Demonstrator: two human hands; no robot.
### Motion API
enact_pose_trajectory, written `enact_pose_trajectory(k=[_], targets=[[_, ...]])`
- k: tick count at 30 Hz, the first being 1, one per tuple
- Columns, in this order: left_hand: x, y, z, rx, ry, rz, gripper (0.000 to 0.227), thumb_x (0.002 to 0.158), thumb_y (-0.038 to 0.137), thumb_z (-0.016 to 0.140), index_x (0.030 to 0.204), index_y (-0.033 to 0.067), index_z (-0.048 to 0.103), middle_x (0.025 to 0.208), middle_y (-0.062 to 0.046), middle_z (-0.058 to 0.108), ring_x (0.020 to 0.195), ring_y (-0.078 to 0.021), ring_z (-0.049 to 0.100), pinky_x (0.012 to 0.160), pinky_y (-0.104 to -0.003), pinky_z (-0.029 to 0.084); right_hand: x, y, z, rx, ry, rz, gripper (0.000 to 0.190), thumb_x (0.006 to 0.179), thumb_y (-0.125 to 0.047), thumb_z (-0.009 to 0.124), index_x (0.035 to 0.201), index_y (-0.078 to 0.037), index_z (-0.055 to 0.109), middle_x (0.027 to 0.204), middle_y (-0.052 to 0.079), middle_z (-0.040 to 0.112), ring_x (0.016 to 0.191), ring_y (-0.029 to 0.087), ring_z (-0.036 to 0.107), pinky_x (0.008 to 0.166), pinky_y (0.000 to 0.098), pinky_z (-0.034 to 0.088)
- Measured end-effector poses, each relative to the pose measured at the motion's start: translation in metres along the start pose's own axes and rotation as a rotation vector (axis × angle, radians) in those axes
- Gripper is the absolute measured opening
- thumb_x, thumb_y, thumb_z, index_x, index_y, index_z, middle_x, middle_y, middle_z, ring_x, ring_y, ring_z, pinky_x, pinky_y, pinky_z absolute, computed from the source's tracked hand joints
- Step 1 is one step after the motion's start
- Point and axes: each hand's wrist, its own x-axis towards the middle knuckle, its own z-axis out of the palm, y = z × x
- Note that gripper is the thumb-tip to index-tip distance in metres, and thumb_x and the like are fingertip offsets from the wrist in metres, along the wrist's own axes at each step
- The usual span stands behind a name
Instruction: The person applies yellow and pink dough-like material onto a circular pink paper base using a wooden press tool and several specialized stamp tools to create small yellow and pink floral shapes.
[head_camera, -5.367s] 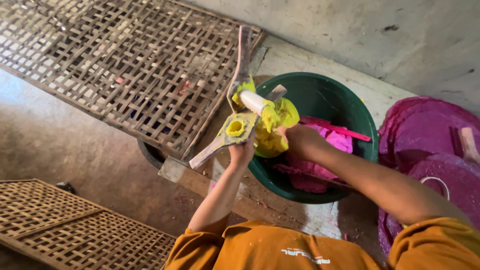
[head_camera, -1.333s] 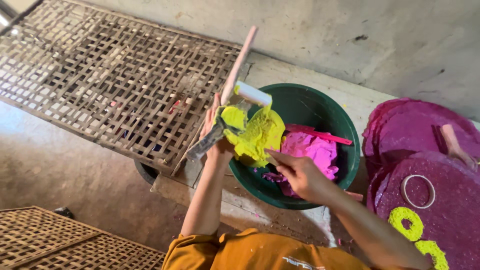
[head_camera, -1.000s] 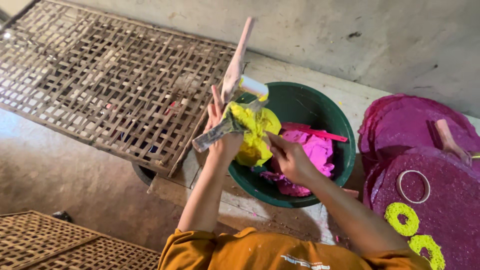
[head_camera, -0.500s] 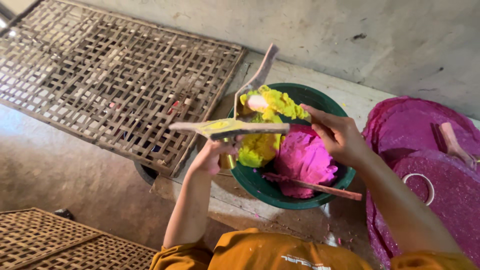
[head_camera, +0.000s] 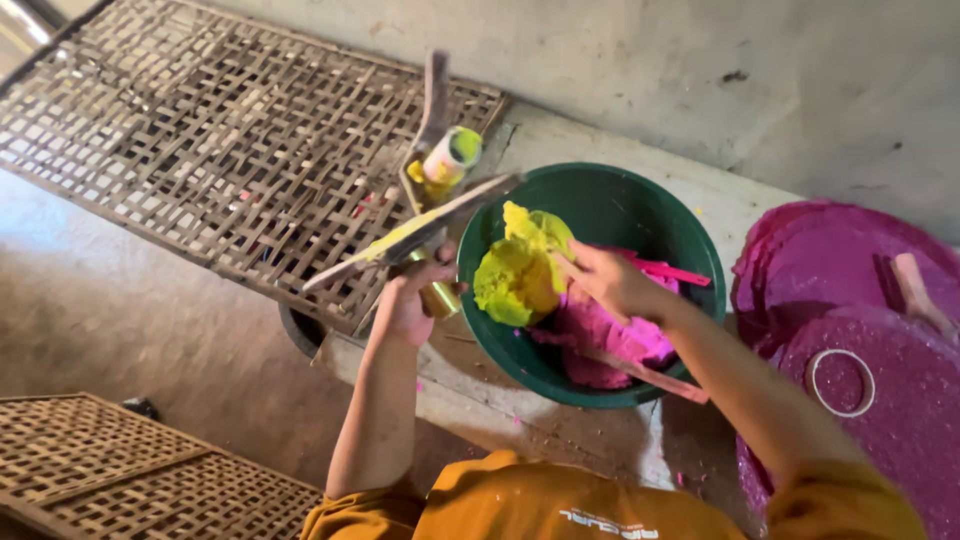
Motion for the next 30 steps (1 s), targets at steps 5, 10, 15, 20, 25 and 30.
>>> enact_pose_trajectory(k=[5, 10, 15, 20, 25, 30], targets=[[-0.038, -0.050, 0.057, -0.090, -0.340, -0.213, 0.041, 0.073, -0.002, 0.067, 0.114, -0.0071, 0.063, 0.090, -0.013, 0.065, 0.080, -0.0215, 0.064, 0.066, -0.031, 0.053, -0.046, -0.056, -0.002, 0.546, 0.099, -0.755, 0.100, 0.105, -0.060, 0.049, 0.170, -0.010, -0.010, 0.175, 0.023, 0.021, 0.156, 0.035, 0.035, 0.125, 0.0477, 0.035], [-0.065, -0.101, 0.116, -0.048, -0.588, -0.538, 0.060, 0.074, -0.006, 0.068, 0.134, -0.0063, 0.058, 0.113, -0.010, 0.070, 0.109, -0.0199, 0.066, 0.096, -0.034, 0.051, -0.156, -0.088, 0.009, 0.983, 0.125, -0.966, 0.093, 0.102, -0.051, 0.061, 0.169, -0.031, -0.001, 0.162, 0.022, 0.030, 0.132, 0.044, 0.050, 0.095, 0.0604, 0.053], [-0.072, -0.096, 0.145, 0.690, -0.844, -0.009, 0.058, 0.082, 0.005, 0.079, 0.135, 0.0054, 0.057, 0.126, -0.006, 0.066, 0.117, -0.0160, 0.063, 0.104, -0.034, 0.051, -0.268, -0.076, -0.030, 0.455, 0.378, -0.807, 0.075, 0.105, -0.040, 0.060, 0.164, -0.002, 0.034, 0.170, 0.018, 0.037, 0.143, 0.049, 0.055, 0.106, 0.0583, 0.053], [-0.103, -0.129, 0.184, 1.092, -1.047, 0.530, 0.030, 0.082, 0.021, 0.084, 0.107, 0.0139, 0.071, 0.107, -0.005, 0.072, 0.100, -0.0249, 0.071, 0.102, -0.041, 0.052, -0.333, -0.033, -0.018, -0.232, 0.360, -1.070, 0.058, 0.103, -0.030, 0.060, 0.155, -0.014, 0.039, 0.143, 0.024, 0.055, 0.135, 0.044, 0.060, 0.112, 0.0616, 0.049], [-0.130, -0.191, 0.219, 1.062, -1.183, 0.137, 0.024, 0.085, 0.023, 0.077, 0.108, 0.0163, 0.072, 0.101, -0.004, 0.074, 0.096, -0.0223, 0.073, 0.087, -0.038, 0.053, -0.374, -0.001, 0.000, -0.350, 0.492, -0.945, 0.062, 0.099, -0.016, 0.058, 0.158, -0.014, 0.039, 0.144, 0.028, 0.059, 0.137, 0.049, 0.060, 0.115, 0.0523, 0.054], [-0.120, -0.234, 0.261, 0.941, -1.374, 0.130, 0.047, 0.079, 0.015, 0.080, 0.124, 0.0103, 0.066, 0.119, -0.013, 0.069, 0.112, -0.0298, 0.067, 0.095, -0.042, 0.052, -0.411, 0.057, -0.007, -0.405, 0.831, -0.607, 0.071, 0.092, -0.012, 0.067, 0.155, -0.003, 0.034, 0.147, 0.037, 0.046, 0.134, 0.054, 0.049, 0.109, 0.0574, 0.041]])
